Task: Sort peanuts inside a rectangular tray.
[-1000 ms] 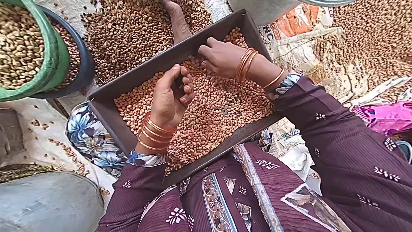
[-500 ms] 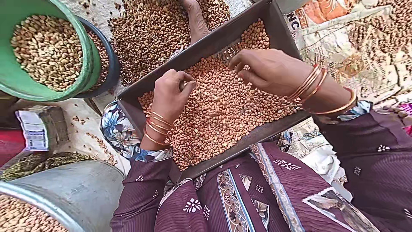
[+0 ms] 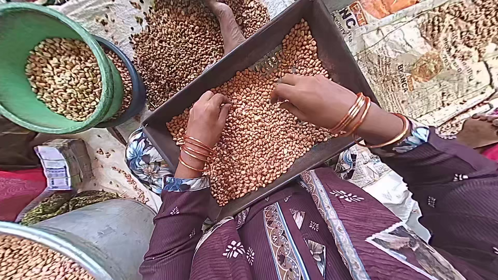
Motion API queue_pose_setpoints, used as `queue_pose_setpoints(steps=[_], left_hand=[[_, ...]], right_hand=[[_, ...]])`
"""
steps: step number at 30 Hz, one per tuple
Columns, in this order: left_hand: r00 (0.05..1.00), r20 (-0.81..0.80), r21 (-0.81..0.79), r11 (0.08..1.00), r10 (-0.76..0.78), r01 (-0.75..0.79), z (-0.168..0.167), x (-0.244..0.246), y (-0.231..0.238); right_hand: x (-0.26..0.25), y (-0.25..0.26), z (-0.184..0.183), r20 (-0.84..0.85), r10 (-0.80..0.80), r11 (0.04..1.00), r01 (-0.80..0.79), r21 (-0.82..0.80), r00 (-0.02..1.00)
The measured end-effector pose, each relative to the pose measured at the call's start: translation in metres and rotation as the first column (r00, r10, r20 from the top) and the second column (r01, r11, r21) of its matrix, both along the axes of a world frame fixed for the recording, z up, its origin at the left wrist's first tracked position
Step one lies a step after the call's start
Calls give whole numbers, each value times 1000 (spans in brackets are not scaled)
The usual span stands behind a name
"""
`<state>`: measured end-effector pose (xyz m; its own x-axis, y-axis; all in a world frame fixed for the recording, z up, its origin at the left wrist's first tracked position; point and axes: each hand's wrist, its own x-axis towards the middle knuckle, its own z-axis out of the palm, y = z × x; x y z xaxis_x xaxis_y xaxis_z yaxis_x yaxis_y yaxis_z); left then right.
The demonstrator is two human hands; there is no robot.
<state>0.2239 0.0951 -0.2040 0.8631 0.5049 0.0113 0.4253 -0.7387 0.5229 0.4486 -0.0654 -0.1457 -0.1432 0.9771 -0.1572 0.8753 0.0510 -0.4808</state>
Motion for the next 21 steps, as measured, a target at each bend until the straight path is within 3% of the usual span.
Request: queue_pose_setpoints(steps=[3, 5, 6, 8, 10, 11, 13, 14, 15, 17, 19, 21], left_hand=[[995, 85, -90, 995, 54, -46, -2, -5, 3], [970, 170, -342, 933, 176, -109, -1, -10, 6], [935, 245, -531, 843, 256, -92, -1, -12, 6], [841, 330, -851, 520, 429, 69, 2, -16, 6], [766, 323, -946, 209, 556, 247, 6, -21, 5], [745, 298, -949, 102, 596, 299, 7, -25, 4], [756, 275, -941, 5, 594, 338, 6, -33, 0], [774, 278, -949, 39, 569, 312, 5, -33, 0], [798, 287, -958, 136, 530, 253, 6, -30, 0], [850, 308, -887, 451, 427, 95, 4, -21, 2], [926, 268, -631, 775, 267, -40, 3, -20, -1], [976, 186, -327, 944, 117, -51, 2, -20, -7]], right_hand=[[16, 16, -16, 90, 38, 996, -31, -78, 995], [18, 20, -27, 61, 84, 990, -77, -116, 995], [16, 21, -31, 51, 90, 989, -84, -120, 995], [14, 21, -34, 58, 93, 988, -85, -125, 994], [13, 22, -36, 66, 87, 990, -79, -114, 994], [13, 23, -37, 70, 85, 990, -77, -115, 994], [12, 23, -39, 83, 82, 991, -72, -115, 993], [11, 24, -39, 85, 83, 991, -73, -115, 993], [11, 24, -39, 79, 85, 991, -76, -111, 993], [12, 24, -38, 39, 61, 994, -57, -94, 997], [18, 26, -36, -37, -23, 995, 19, -101, 999], [23, 28, -29, -105, -112, 984, 95, -153, 988]])
